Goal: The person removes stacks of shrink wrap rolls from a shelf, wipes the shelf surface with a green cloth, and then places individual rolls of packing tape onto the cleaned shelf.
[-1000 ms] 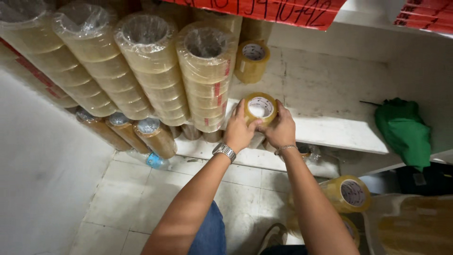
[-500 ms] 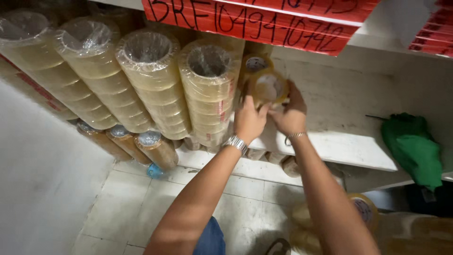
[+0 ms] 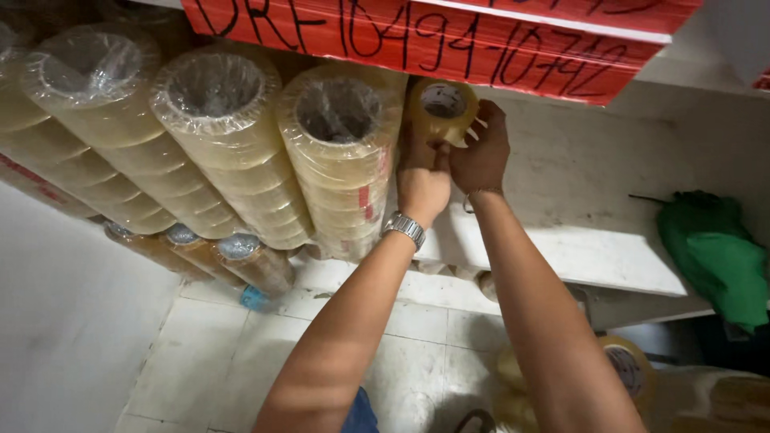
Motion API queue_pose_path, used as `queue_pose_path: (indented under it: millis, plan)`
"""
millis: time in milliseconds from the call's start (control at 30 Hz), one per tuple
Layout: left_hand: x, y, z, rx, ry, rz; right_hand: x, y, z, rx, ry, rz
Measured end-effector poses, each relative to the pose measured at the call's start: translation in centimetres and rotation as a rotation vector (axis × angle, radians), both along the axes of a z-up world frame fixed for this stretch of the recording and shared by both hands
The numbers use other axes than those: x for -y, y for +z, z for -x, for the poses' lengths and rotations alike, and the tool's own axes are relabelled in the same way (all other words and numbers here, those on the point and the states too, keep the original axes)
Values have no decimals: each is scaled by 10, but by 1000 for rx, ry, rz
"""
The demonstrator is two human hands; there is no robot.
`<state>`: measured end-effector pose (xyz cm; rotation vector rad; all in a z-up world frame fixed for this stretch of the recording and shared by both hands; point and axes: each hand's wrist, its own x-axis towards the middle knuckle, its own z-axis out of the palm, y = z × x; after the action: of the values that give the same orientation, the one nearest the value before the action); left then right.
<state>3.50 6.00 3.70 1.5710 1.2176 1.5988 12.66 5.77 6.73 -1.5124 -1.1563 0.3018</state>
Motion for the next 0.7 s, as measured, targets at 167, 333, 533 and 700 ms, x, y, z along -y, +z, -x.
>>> queue_pose_path:
  millis: [167, 333, 533, 700]
  plan:
    - [-19, 8, -13, 11, 186, -327, -16, -5, -2, 67, -205, -28]
    - [-10, 27, -7, 17, 94, -224, -15, -17, 5, -10, -99, -143]
    - [-35, -9, -16, -36, -25, -67, -29, -46, -17, 39, -41, -141]
    - [-46, -20, -22, -65, 0, -60, -21, -39, -6, -68, 85, -84]
